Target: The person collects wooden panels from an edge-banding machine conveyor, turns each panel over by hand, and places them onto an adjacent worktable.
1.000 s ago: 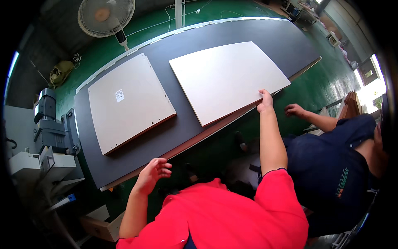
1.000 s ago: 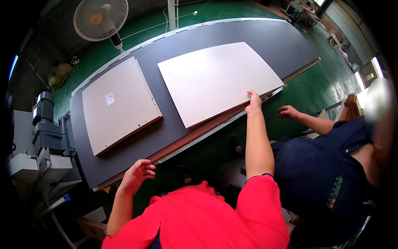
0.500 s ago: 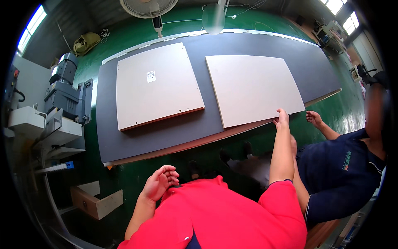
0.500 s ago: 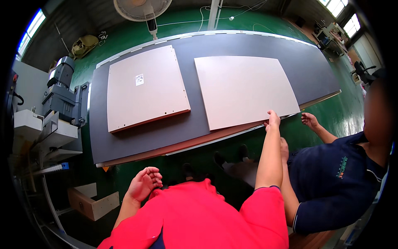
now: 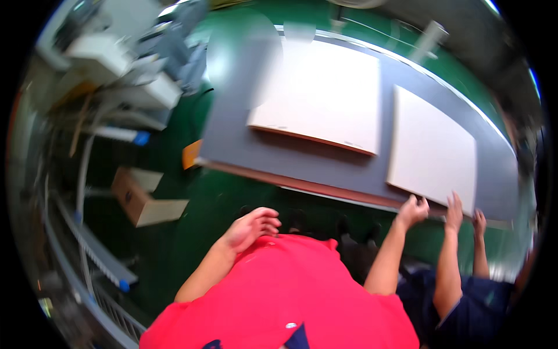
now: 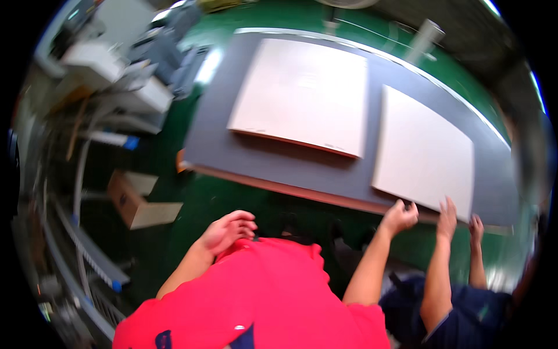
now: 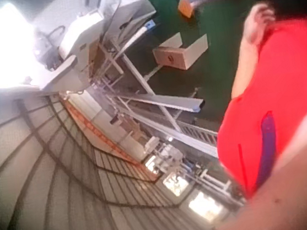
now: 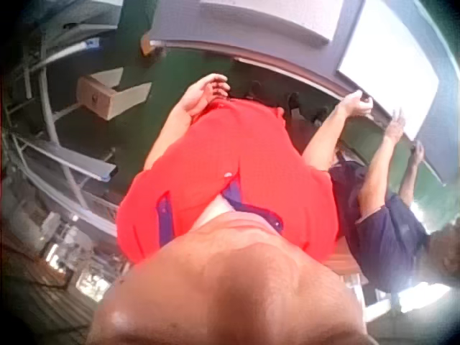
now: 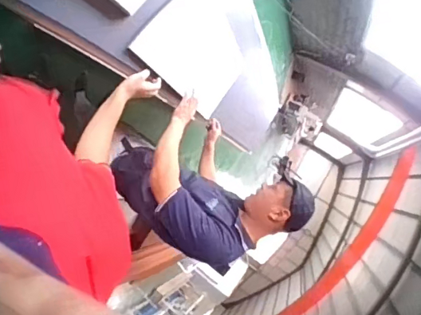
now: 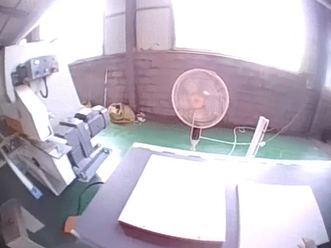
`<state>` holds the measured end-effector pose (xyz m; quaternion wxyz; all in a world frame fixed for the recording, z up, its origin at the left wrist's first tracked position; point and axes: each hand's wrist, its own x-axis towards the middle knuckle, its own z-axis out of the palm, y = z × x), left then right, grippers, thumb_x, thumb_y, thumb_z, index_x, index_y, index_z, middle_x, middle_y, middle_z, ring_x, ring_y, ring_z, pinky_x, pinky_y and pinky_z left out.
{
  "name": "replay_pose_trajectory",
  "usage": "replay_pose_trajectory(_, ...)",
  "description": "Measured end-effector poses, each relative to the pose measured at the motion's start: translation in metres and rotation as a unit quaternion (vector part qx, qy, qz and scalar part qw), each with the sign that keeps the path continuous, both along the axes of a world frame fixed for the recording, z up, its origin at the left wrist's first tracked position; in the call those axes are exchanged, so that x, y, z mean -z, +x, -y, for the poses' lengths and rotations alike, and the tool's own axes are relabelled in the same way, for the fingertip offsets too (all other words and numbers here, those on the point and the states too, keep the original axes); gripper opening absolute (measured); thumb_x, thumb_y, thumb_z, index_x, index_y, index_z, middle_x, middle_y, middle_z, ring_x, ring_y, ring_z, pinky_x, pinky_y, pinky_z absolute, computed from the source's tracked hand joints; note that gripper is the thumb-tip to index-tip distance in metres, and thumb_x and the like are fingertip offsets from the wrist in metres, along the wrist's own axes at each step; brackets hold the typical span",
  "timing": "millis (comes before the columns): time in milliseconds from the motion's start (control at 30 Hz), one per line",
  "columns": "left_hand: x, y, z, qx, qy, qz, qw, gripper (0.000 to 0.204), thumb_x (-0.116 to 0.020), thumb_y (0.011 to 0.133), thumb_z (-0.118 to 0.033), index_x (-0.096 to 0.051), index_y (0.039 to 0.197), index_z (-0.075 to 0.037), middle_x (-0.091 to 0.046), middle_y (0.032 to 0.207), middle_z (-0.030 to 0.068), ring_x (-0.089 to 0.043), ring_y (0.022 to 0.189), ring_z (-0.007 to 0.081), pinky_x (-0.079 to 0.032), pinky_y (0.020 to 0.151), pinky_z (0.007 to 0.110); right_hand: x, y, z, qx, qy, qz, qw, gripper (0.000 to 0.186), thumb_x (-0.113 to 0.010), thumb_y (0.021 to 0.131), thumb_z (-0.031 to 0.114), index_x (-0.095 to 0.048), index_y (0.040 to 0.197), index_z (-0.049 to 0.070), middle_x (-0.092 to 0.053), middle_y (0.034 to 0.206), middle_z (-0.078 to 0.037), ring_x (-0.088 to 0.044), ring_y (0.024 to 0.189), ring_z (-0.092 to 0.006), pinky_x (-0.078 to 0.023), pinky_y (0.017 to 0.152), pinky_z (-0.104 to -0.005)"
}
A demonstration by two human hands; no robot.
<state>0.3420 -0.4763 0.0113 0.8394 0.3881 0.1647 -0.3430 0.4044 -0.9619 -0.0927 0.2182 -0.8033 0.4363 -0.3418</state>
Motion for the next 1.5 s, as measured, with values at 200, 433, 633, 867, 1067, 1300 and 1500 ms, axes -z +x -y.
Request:
replay_pose_trajectory(200,-0.005,-0.006,-0.043,-0.087,0.030,-0.038,0.995,0.030,-0.045,0.100,-0.033,-0.058,0.105,-0.007,-0.064,0.095,0.0058,-0.062,0.083,0.0157,-0.050,0.080,0.032,-0.051,-0.002,-0.145,-0.252,0.056,0.060,0.964,0.033,-0.058,0.087,0.006,-0.055,0.119,-0.002,-0.050,0.118,-0.013,-0.053,0.098,-0.0241,-0.044,0.090,-0.0356)
replay_pose_trajectory(433,0.029,0.038,-0.133,-0.148,0.062,-0.043,0.986,0.028,-0.048,0.097,-0.031,-0.060,0.101,-0.006,-0.066,0.092,0.0069,-0.062,0.080,0.0188,-0.051,0.076,0.033,-0.092,-0.003,-0.244,-0.342,0.109,0.066,0.931,0.026,-0.056,0.083,0.001,-0.058,0.109,-0.001,-0.053,0.103,-0.009,-0.053,0.095,-0.0204,-0.043,0.087,-0.0325)
replay_pose_trajectory(633,0.037,0.042,-0.228,-0.199,0.149,-0.015,0.969,0.024,-0.048,0.095,-0.034,-0.057,0.098,-0.011,-0.056,0.083,0.0004,-0.052,0.073,0.0131,-0.044,0.070,0.030,-0.091,0.014,-0.340,-0.427,0.123,0.087,0.892,0.023,-0.060,0.077,0.009,-0.061,0.099,0.002,-0.059,0.095,-0.018,-0.057,0.093,-0.0354,-0.047,0.084,-0.0410)
replay_pose_trajectory(867,0.028,0.093,-0.209,-0.125,0.214,0.018,0.969,0.023,-0.051,0.096,-0.032,-0.057,0.104,-0.010,-0.058,0.090,0.0022,-0.054,0.076,0.0143,-0.046,0.072,0.030,-0.089,0.000,-0.367,-0.438,0.220,0.060,0.870,0.017,-0.058,0.081,0.006,-0.059,0.097,0.001,-0.057,0.094,-0.013,-0.057,0.091,-0.0282,-0.049,0.079,-0.0371)
replay_pose_trajectory(1067,-0.013,0.093,-0.208,-0.187,0.328,0.130,0.917,0.019,-0.050,0.099,-0.026,-0.056,0.107,-0.010,-0.055,0.087,0.0005,-0.052,0.073,0.0105,-0.044,0.067,0.027,-0.075,-0.021,-0.351,-0.424,0.253,0.089,0.865,0.016,-0.060,0.080,0.006,-0.063,0.095,0.002,-0.060,0.090,-0.014,-0.060,0.085,-0.0292,-0.050,0.076,-0.0372)
replay_pose_trajectory(1300,0.015,0.135,-0.231,-0.220,0.585,0.270,0.733,0.029,-0.063,0.091,-0.025,-0.053,0.110,-0.006,-0.055,0.091,0.0026,-0.056,0.080,0.0131,-0.047,0.072,0.028,-0.041,-0.057,-0.280,-0.373,0.327,0.075,0.865,0.015,-0.058,0.089,0.002,-0.063,0.103,0.000,-0.061,0.095,-0.003,-0.057,0.088,-0.0124,-0.047,0.082,-0.0262)
replay_pose_trajectory(1500,-0.005,0.154,-0.296,-0.211,0.817,0.277,0.460,0.055,-0.067,0.085,-0.038,-0.046,0.118,0.001,-0.049,0.120,0.0228,-0.046,0.116,0.0389,-0.038,0.101,0.044,-0.034,-0.050,-0.259,-0.410,0.386,0.037,0.825,0.015,-0.053,0.091,0.000,-0.058,0.106,-0.002,-0.058,0.096,-0.003,-0.056,0.090,-0.0123,-0.045,0.084,-0.0251)
